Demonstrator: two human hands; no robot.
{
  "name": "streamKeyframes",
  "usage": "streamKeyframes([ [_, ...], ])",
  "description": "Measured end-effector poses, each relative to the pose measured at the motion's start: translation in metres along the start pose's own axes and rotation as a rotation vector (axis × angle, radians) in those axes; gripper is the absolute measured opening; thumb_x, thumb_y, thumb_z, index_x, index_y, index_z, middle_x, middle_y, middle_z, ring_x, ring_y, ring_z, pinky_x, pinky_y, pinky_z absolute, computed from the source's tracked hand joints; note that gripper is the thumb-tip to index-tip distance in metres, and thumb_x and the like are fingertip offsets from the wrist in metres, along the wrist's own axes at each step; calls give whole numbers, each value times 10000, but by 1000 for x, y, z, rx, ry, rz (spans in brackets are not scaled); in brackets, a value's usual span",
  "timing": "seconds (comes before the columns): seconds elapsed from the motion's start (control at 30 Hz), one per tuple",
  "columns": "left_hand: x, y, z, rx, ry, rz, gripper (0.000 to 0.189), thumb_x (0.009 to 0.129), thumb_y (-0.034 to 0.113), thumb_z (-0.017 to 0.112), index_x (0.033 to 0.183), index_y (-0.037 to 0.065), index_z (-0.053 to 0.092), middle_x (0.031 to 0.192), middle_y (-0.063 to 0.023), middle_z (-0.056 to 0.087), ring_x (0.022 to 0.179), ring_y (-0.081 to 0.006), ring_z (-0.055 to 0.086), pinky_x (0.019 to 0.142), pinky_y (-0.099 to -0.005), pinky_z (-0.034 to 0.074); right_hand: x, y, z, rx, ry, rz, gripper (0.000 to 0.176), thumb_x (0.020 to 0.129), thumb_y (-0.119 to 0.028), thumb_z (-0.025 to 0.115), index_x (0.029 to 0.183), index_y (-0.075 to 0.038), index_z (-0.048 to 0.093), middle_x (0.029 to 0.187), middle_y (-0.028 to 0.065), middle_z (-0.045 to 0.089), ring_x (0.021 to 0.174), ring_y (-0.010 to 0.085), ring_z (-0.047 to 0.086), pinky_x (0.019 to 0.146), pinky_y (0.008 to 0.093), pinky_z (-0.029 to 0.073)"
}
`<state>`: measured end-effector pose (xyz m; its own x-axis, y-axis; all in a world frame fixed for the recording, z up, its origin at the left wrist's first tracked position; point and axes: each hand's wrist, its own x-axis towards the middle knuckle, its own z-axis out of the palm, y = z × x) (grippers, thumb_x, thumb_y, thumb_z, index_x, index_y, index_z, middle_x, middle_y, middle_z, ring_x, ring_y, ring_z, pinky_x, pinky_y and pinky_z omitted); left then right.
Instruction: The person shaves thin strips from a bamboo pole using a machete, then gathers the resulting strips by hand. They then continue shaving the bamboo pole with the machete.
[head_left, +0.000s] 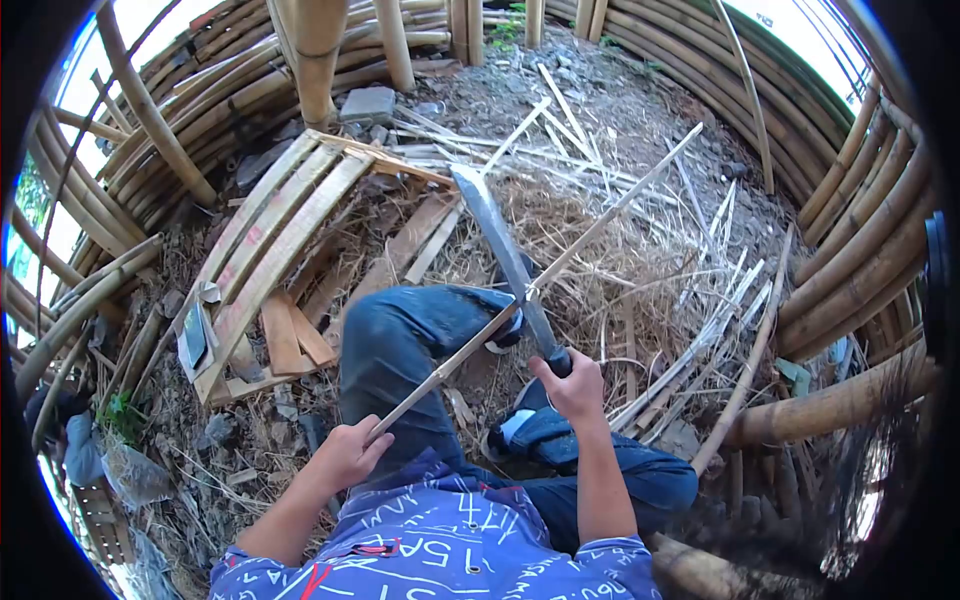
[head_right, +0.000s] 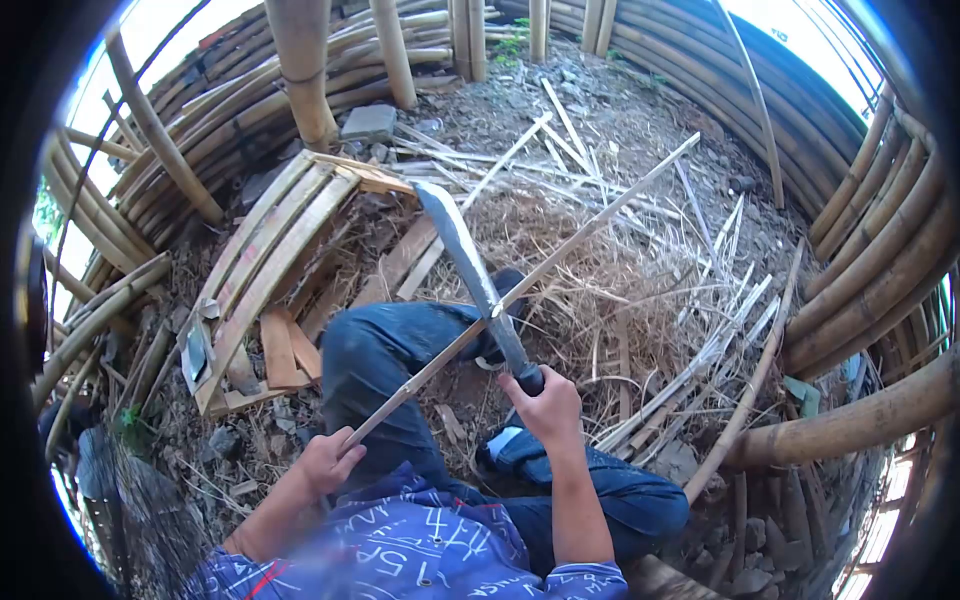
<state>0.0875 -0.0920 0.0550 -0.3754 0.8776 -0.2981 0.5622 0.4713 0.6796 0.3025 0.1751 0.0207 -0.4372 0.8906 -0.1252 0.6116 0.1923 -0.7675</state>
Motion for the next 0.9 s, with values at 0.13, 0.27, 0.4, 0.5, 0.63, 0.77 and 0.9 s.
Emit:
streamKeyframes([
  [0.13,6,-18,1,-278,-115,-110,284,982,285,496,902,17,549,658,-91,544,606,-182,516,576,-352,442,22,-16,1,-33,20,-69,540,743,-574,711,775,-36,674,642,149,636,653,337,652,617,413,495],
  [0.27,-13,-1,3,-403,-119,-141,276,973,276,507,887,17,544,654,-86,549,600,-200,538,574,-345,447,28,-29,-4,-58,10,-148,568,746,-597,704,739,-32,651,614,139,620,625,343,640,590,414,485],
  [0.4,-29,20,-18,-316,-118,-173,279,945,285,548,887,11,551,636,-119,552,588,-242,557,579,-358,449,21,-59,-10,-57,-71,-210,471,719,-471,775,690,-27,620,567,123,587,567,326,613,556,394,468],
  [0.5,-41,1,-12,-157,-70,-152,315,924,317,581,866,8,590,645,-134,575,593,-261,573,585,-370,448,22,-77,-3,-91,-96,-277,348,656,-323,815,694,-39,617,575,128,588,572,327,615,551,386,467],
  [0.63,-26,40,-38,-243,-152,-446,355,915,347,596,817,10,646,663,-138,605,596,-249,566,592,-377,446,36,-91,7,-245,52,-595,292,603,-261,799,748,-66,637,636,142,624,618,330,636,572,398,482],
  [0.77,-25,4,8,-507,-147,-412,363,960,287,543,765,-17,580,558,-34,453,556,-122,417,523,-335,381,39,-94,-8,-282,40,-541,279,612,-277,794,745,-82,646,654,129,636,633,327,640,595,403,485],
  [0.9,-23,-11,30,-571,-79,-336,394,969,277,533,713,-22,554,553,8,403,562,-92,377,494,-329,337,53,-76,-36,-403,57,-514,281,576,-265,778,700,-66,624,637,126,629,625,320,640,608,399,487],
])
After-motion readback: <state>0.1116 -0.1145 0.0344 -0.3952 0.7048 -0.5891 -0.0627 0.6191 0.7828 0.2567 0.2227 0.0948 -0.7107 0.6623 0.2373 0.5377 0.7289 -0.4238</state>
